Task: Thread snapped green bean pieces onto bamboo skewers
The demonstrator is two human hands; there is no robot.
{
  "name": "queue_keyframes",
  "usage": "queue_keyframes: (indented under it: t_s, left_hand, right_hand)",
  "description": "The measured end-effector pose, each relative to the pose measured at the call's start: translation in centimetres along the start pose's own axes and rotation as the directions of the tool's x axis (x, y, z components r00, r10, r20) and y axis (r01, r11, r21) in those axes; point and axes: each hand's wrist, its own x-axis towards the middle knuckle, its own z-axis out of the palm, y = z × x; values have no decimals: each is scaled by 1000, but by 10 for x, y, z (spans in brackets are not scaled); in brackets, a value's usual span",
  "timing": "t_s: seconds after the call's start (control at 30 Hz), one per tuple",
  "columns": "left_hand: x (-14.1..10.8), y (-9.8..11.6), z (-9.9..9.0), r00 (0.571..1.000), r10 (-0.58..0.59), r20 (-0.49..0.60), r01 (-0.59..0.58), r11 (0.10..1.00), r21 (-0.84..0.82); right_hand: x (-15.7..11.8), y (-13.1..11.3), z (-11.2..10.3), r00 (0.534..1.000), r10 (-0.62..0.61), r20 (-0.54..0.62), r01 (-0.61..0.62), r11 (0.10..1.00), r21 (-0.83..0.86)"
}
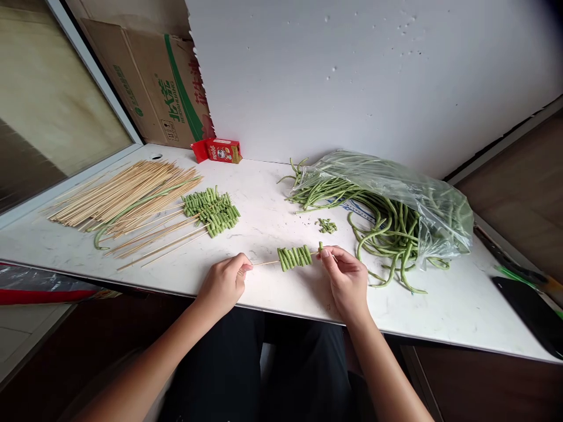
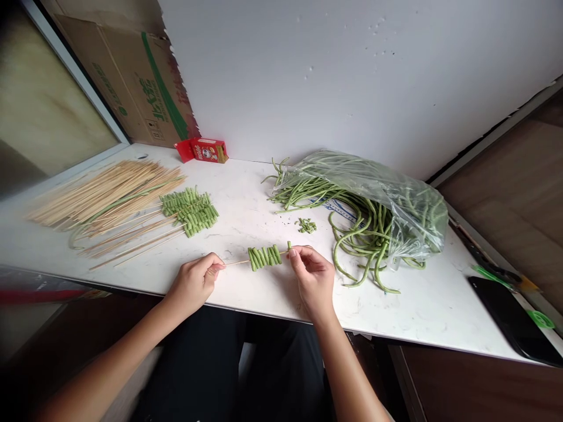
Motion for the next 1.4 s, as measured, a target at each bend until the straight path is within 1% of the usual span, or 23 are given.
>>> queue_keyframes:
  t_s: [0.1, 0.27, 0.43, 0.53, 0.7, 0.8, 0.97, 1.17, 1.4]
  left_hand:
    - [0, -1, 0, 1000, 6, 16, -6, 1000, 2]
    - [0, -1, 0, 999, 15, 36, -16, 1000, 10]
    - [1, 1, -1, 1000, 15, 17, -15, 1000, 7]
    - [1, 2, -1, 1000, -2, -6, 2, 1000, 9]
    - [1, 3, -1, 1000, 9, -16, -9, 999, 32]
    - [0, 3, 0, 1000, 1, -20, 0, 999, 47]
    - [-1, 3, 1, 1000, -12, -14, 13, 999, 47]
    - [-1, 5, 1, 1000, -24, -12, 24, 998, 49]
    - [-4, 5, 2, 999, 19, -30, -17, 996, 85]
  right_hand:
    - [-1, -2, 1, 1000, -15, 7, 15, 1000, -1]
    - [-2, -6, 3, 996, -84, 12, 84, 996, -5]
    - [-3, -7, 4, 993, -117, 29, 118, 993, -20]
    - [-3, -6, 4, 996, -79, 30, 80, 996, -28]
    - [-3, -1, 2, 999, 48, 15, -48, 998, -30]
    - [-2, 0, 2, 995, 98, 25, -97, 995, -28]
    - [-5, -1, 8, 990, 123, 72, -122, 992, -8]
    - [-6, 0, 15, 983, 181, 31, -182, 983, 5]
    - [-7, 2, 15, 981, 192, 5, -192, 981, -8]
